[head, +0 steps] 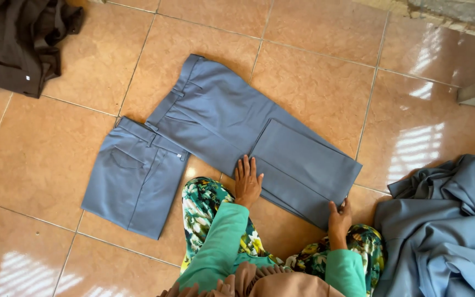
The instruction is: Folding blue uniform pants into neat rectangles on the floor of a sewing factory.
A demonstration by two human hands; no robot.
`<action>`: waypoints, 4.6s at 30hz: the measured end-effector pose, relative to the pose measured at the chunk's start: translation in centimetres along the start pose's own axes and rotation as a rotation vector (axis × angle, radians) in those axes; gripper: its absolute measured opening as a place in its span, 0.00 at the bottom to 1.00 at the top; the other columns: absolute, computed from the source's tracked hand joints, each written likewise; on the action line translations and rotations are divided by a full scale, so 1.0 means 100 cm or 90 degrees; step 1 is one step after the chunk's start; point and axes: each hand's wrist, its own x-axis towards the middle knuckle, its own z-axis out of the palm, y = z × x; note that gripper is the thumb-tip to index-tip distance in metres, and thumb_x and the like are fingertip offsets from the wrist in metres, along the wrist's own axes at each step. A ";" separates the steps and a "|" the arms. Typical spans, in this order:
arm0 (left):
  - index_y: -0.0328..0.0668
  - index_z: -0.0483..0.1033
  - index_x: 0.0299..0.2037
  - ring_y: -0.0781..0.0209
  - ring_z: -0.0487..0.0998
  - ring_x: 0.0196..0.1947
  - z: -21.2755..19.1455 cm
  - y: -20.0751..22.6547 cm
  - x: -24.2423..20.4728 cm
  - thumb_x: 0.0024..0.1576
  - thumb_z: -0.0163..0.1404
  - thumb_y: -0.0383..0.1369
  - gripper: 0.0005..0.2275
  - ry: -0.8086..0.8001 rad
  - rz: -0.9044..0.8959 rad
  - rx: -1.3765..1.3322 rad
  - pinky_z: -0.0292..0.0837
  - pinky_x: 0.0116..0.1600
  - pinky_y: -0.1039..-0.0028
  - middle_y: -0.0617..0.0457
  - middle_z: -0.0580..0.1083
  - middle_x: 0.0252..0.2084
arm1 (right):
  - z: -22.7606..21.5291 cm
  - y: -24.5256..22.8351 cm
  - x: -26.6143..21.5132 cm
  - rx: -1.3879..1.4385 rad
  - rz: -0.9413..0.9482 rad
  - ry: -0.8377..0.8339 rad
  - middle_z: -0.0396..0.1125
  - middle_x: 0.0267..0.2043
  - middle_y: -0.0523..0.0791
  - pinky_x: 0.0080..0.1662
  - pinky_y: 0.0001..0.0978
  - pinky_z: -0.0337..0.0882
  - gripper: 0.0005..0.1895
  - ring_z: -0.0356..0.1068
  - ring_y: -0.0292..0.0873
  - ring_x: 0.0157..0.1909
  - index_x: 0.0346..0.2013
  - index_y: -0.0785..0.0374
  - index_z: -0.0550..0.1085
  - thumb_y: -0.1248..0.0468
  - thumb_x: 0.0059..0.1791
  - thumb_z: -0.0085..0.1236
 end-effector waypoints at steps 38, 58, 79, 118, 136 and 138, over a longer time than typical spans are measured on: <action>0.39 0.74 0.60 0.38 0.70 0.61 0.000 -0.055 0.042 0.54 0.51 0.57 0.32 -0.053 -0.382 -0.813 0.70 0.60 0.52 0.36 0.70 0.60 | 0.046 -0.183 -0.115 0.188 -0.234 -0.359 0.75 0.45 0.51 0.40 0.39 0.82 0.31 0.77 0.47 0.42 0.69 0.59 0.65 0.62 0.51 0.62; 0.47 0.54 0.69 0.40 0.66 0.65 0.001 -0.101 0.066 0.63 0.50 0.36 0.25 -0.032 -0.276 -0.241 0.69 0.63 0.50 0.41 0.64 0.64 | 0.038 -0.053 -0.071 -0.441 -0.350 -0.089 0.50 0.73 0.44 0.62 0.54 0.70 0.32 0.53 0.55 0.72 0.71 0.43 0.61 0.59 0.51 0.51; 0.61 0.45 0.76 0.43 0.38 0.78 -0.019 0.023 -0.007 0.68 0.28 0.49 0.26 -0.018 0.040 0.126 0.27 0.76 0.43 0.49 0.42 0.80 | 0.036 -0.048 -0.047 -0.501 -0.360 0.002 0.36 0.82 0.43 0.73 0.65 0.28 0.30 0.29 0.46 0.83 0.79 0.35 0.43 0.40 0.60 0.21; 0.37 0.39 0.75 0.36 0.64 0.68 0.076 -0.052 0.022 0.53 0.58 0.45 0.46 0.027 -0.243 -0.305 0.60 0.69 0.50 0.29 0.59 0.70 | 0.015 -0.049 -0.096 -0.465 -0.407 -0.163 0.31 0.82 0.50 0.70 0.74 0.33 0.55 0.27 0.57 0.81 0.78 0.34 0.39 0.33 0.44 0.55; 0.40 0.56 0.72 0.47 0.65 0.62 -0.098 0.044 -0.117 0.47 0.65 0.31 0.41 -0.032 -0.517 -1.345 0.62 0.62 0.60 0.43 0.64 0.64 | 0.003 -0.044 -0.104 -0.514 -0.495 -0.185 0.33 0.83 0.40 0.73 0.66 0.34 0.50 0.30 0.43 0.82 0.78 0.35 0.41 0.70 0.45 0.42; 0.45 0.61 0.69 0.51 0.67 0.55 -0.108 0.050 -0.115 0.50 0.63 0.29 0.35 0.126 -0.445 -1.357 0.63 0.59 0.62 0.45 0.66 0.59 | 0.010 -0.045 -0.107 -0.494 -0.537 -0.220 0.38 0.82 0.34 0.75 0.60 0.35 0.46 0.35 0.38 0.81 0.77 0.33 0.46 0.63 0.46 0.44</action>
